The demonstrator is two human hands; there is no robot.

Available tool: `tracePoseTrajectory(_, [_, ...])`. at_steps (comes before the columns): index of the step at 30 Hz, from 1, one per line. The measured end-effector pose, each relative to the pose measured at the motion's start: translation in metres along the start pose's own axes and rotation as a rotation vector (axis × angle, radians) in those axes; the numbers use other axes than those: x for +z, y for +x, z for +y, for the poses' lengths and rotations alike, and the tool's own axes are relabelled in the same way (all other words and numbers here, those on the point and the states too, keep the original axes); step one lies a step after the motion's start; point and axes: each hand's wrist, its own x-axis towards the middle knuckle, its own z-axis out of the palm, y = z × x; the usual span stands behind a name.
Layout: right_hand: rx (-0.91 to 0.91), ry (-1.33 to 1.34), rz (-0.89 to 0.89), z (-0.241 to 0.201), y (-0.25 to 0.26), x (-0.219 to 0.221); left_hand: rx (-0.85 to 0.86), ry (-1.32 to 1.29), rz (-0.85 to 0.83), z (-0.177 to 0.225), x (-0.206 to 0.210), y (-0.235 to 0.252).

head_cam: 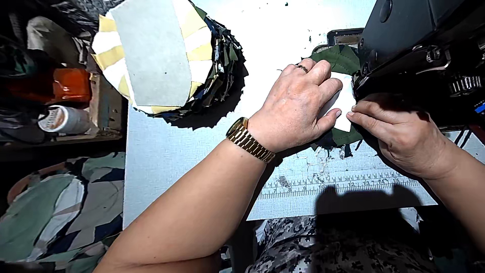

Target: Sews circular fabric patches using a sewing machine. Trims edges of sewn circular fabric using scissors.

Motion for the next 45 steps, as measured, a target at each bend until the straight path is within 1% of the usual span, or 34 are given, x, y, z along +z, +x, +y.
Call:
tracePoseTrajectory(6, [0.03,0.002,0.042,0.006,0.001,-0.003,-0.052,0.06,0.001,0.007,-0.001,-0.001])
tracePoseTrajectory(9, [0.047,0.001,0.033,0.006,0.001,-0.004,-0.061,0.088,0.038,0.007,0.001,-0.002])
tracePoseTrajectory(11, [0.033,-0.002,0.056,0.006,0.0,-0.004,-0.037,0.076,0.081,0.006,0.001,-0.002])
tracePoseTrajectory(13, [0.006,0.004,0.085,0.004,-0.001,-0.004,0.029,0.032,0.084,0.005,0.0,-0.001])
tracePoseTrajectory(15, [-0.027,0.014,0.058,0.002,-0.003,-0.004,0.106,-0.073,0.054,0.003,0.003,-0.001])
tracePoseTrajectory(18, [-0.05,0.039,0.023,0.002,-0.002,-0.002,0.132,-0.162,0.008,-0.001,0.005,-0.001])
tracePoseTrajectory(29, [0.028,0.025,0.052,0.01,-0.001,-0.003,0.039,-0.079,-0.006,0.003,0.002,-0.001])
tracePoseTrajectory(32, [0.043,-0.014,0.048,0.012,0.0,-0.004,0.011,-0.047,0.002,0.004,0.003,-0.001])
tracePoseTrajectory(36, [0.035,-0.054,0.122,0.006,0.003,-0.005,-0.013,-0.018,0.002,0.005,0.004,0.0])
tracePoseTrajectory(38, [0.023,-0.057,0.099,0.001,0.003,-0.003,-0.022,-0.019,-0.011,0.006,0.004,0.0])
tracePoseTrajectory(42, [-0.01,-0.059,-0.038,-0.002,0.003,0.002,0.013,-0.047,0.006,0.002,0.002,0.0])
tracePoseTrajectory(45, [-0.001,-0.068,-0.053,-0.002,0.004,0.001,0.033,-0.055,0.005,-0.002,0.0,0.0])
